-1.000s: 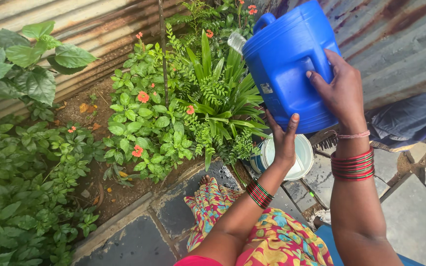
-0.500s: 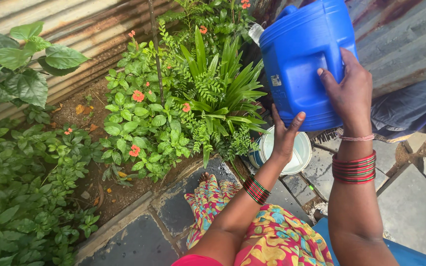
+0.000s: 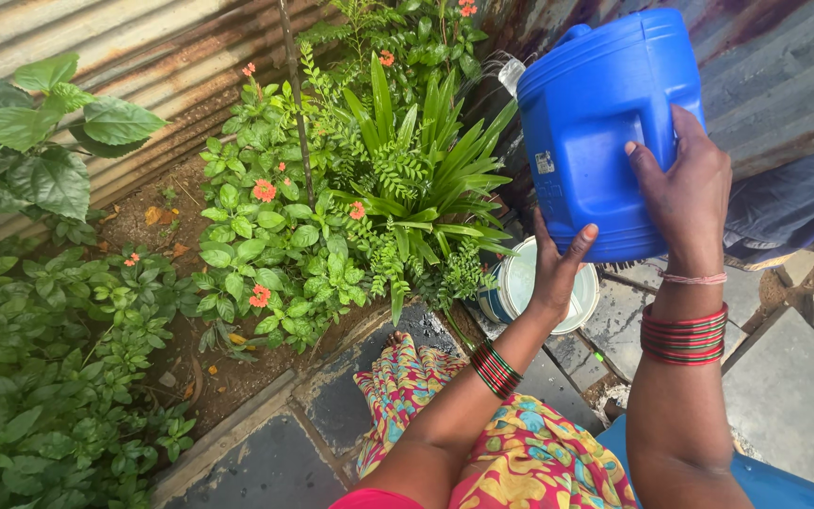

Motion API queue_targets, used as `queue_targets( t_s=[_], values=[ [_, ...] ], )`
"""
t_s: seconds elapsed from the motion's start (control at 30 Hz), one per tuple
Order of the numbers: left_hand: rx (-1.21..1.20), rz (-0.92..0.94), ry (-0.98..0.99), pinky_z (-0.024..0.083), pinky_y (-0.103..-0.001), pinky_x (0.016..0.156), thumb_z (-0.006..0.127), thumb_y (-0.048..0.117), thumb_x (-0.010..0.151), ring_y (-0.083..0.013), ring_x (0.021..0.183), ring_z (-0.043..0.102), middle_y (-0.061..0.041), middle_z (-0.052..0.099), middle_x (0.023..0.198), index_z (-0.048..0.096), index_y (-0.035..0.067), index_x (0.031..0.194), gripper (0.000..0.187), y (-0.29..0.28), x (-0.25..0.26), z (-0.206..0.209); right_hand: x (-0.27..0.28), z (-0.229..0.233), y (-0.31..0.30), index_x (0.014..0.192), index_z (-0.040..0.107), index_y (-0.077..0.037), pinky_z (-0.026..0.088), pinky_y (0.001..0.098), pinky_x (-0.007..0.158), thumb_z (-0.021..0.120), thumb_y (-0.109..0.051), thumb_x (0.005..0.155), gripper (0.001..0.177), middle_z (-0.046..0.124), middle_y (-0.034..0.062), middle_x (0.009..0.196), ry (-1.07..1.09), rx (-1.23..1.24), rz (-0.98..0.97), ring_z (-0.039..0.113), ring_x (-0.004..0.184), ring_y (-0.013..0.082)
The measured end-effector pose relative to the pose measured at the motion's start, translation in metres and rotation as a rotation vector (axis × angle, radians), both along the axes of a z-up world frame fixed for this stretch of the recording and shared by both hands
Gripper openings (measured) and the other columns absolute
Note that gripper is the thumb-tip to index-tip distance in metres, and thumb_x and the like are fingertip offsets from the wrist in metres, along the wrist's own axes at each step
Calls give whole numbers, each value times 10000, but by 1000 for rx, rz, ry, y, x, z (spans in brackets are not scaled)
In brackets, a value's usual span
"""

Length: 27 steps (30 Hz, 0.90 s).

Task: The person waters several plants in a garden area by hand using a blue watering jug filled from a white bucket.

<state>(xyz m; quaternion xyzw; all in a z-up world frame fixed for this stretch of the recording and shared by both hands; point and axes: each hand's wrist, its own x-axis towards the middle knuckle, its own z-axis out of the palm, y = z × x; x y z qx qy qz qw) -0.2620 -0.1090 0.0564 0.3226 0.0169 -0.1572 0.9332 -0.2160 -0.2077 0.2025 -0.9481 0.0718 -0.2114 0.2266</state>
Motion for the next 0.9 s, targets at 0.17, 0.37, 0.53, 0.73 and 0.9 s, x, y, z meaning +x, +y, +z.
queue_targets(
  t_s=[0.17,0.37,0.53,0.73,0.9],
  values=[
    [9,43,-18,332,-423,1213,762,437,892,-293,1452,391,-236,308,1592,-135,-13,1640,1252,3,2,2,6,6,8,1416,640,8,540,410,772,803,-180,967,514,714,256,1000,17,-9,11,722,824,334],
    [38,128,-11,314,-398,1211,769,469,878,-282,1450,382,-225,314,1594,-121,-30,1636,1271,16,9,6,17,10,25,1405,624,32,538,378,745,807,-158,956,521,717,244,1026,-50,-4,124,709,788,276],
    [92,208,-30,309,-395,1208,758,506,866,-286,1433,395,-227,332,1574,-93,-23,1633,1262,36,15,14,26,16,45,1398,626,35,541,361,755,801,-153,989,482,724,237,1043,-69,33,218,703,795,228],
    [128,320,-90,343,-399,1199,749,523,877,-286,1415,421,-233,362,1544,-33,-32,1644,1228,65,20,28,35,21,71,1409,620,34,546,327,788,779,-87,977,476,753,193,1086,-100,148,327,707,880,178],
    [121,416,-107,353,-409,1183,750,527,873,-291,1391,441,-246,381,1532,-13,-17,1650,1218,81,15,36,36,25,88,1382,614,59,548,292,877,760,-50,986,436,753,188,1147,-144,151,487,715,990,134]
  ],
)
